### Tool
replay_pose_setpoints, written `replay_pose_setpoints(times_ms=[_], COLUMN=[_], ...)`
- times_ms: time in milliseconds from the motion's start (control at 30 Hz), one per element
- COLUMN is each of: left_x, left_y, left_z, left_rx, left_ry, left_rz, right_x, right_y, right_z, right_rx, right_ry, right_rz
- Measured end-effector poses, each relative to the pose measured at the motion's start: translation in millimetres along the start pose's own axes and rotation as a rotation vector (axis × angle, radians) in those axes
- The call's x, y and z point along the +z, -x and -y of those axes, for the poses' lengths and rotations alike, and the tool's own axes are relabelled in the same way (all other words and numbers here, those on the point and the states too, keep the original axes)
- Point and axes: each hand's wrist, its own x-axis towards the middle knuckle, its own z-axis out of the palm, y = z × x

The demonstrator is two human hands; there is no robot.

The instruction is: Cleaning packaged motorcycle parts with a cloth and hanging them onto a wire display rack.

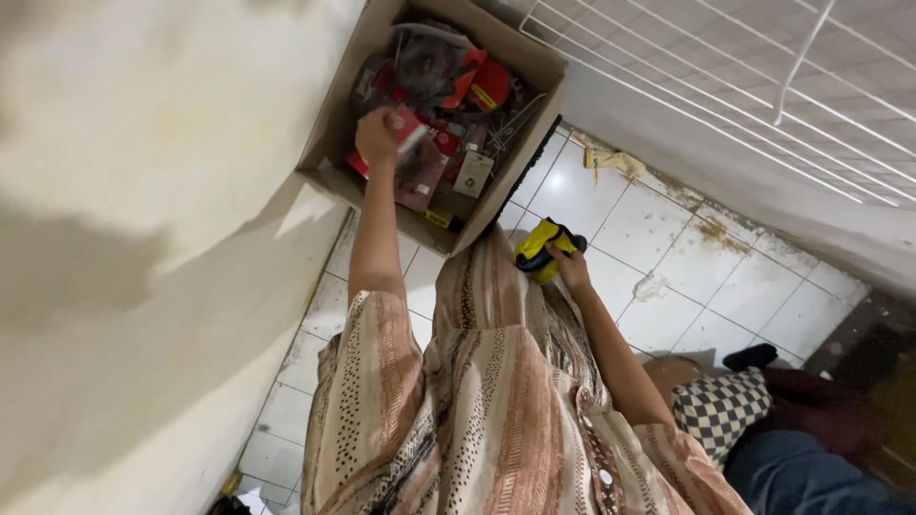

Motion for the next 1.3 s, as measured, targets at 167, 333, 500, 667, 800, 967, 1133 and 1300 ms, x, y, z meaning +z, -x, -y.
replay_pose_setpoints(times_ms=[167, 333, 500, 667, 800, 967, 1133, 1300], left_x=[-19.3, 140.3, 178.8, 268.2, 276.0, 263.7, 261.5, 258.5], left_y=[38.9, 72.8, 63.5, 29.3, 42.4, 28.2, 21.4, 25.9], left_z=[-55.1, 31.9, -36.7, 37.9, 51.1, 61.6, 65.0, 63.3], left_rx=[0.195, -0.015, 0.143, -0.129, 0.013, -0.329, -0.267, -0.241], left_ry=[-0.315, 0.317, -0.141, -0.527, -0.878, -0.195, -0.153, 0.02], left_rz=[-0.477, 0.232, 0.373, 0.154, 0.147, 0.259, 0.303, 0.293], right_x=[-9.8, -9.9, -33.3, -37.6, -43.0, -57.6, -60.2, -58.2], right_y=[-16.4, -46.3, -71.2, -48.9, -27.5, -40.1, -47.5, -48.4], right_z=[-23.1, -49.1, -98.3, -103.0, -103.6, -141.7, -150.0, -160.7], right_rx=[-0.115, 0.039, 0.0, 0.088, 0.124, 0.177, 0.164, 0.106], right_ry=[-0.132, 0.035, 0.179, 0.168, 0.172, 0.277, 0.341, 0.326], right_rz=[-0.011, -0.036, -0.058, -0.095, -0.114, -0.135, -0.129, -0.133])
